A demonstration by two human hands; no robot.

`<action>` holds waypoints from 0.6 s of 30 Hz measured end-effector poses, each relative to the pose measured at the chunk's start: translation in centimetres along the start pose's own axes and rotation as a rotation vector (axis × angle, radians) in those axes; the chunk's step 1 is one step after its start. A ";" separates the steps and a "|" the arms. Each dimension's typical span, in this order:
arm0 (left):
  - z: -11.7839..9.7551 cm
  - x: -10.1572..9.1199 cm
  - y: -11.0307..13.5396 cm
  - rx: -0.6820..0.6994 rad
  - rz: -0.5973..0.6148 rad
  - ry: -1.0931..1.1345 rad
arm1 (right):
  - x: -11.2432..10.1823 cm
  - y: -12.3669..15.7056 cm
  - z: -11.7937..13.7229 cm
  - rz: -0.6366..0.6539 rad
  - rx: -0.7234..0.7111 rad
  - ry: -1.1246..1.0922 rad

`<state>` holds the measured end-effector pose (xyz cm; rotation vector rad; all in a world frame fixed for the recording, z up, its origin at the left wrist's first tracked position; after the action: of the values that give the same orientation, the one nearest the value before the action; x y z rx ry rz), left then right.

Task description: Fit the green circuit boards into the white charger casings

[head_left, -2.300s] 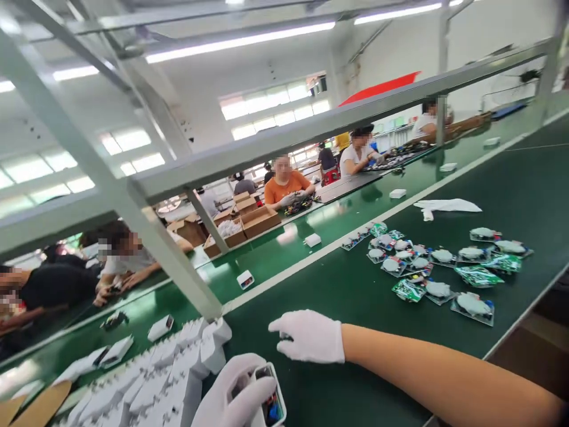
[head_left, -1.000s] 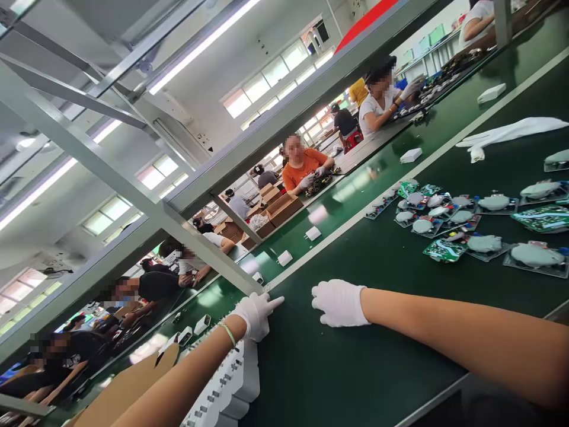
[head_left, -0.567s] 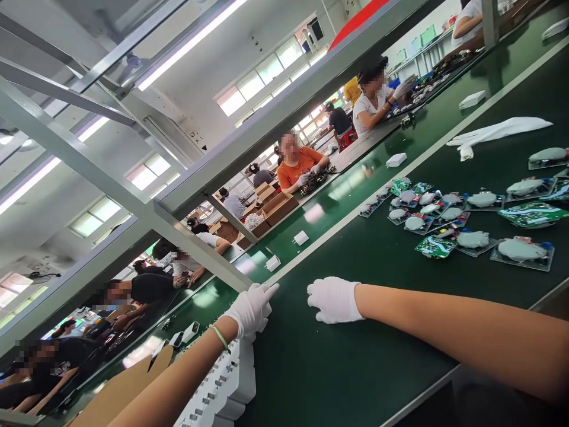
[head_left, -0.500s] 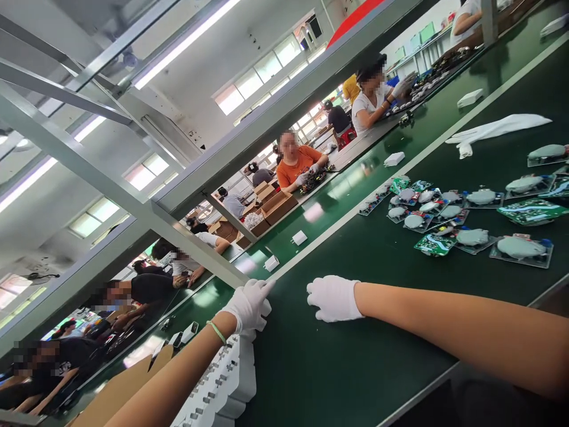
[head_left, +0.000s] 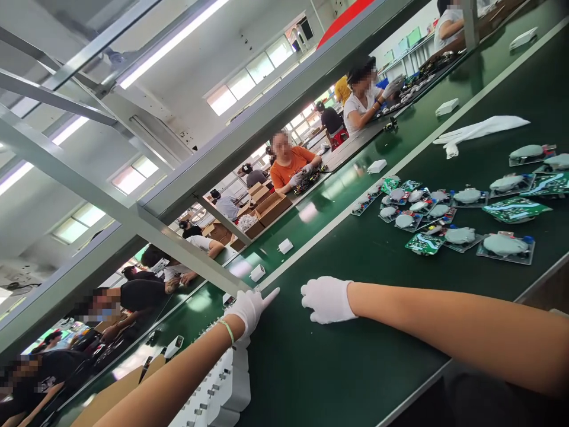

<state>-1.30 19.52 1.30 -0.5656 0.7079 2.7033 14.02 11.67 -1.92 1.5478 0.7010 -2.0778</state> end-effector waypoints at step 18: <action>-8.2 -5.3 9.0 -0.098 -0.718 0.590 | -4.7 2.0 -10.2 -0.137 0.614 -0.025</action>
<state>2.52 6.86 0.72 -1.3672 0.3791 1.9025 23.97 16.90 -0.08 1.8112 0.1552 -2.5658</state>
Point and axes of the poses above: each hand's wrist, its own y-axis away from the middle knuckle, its own x-axis out of the palm, z = x × y, the point moved 6 cm from there along -y, towards the middle knuckle, and after that the axes turned 6 degrees about -y, right-handed, at the moved point
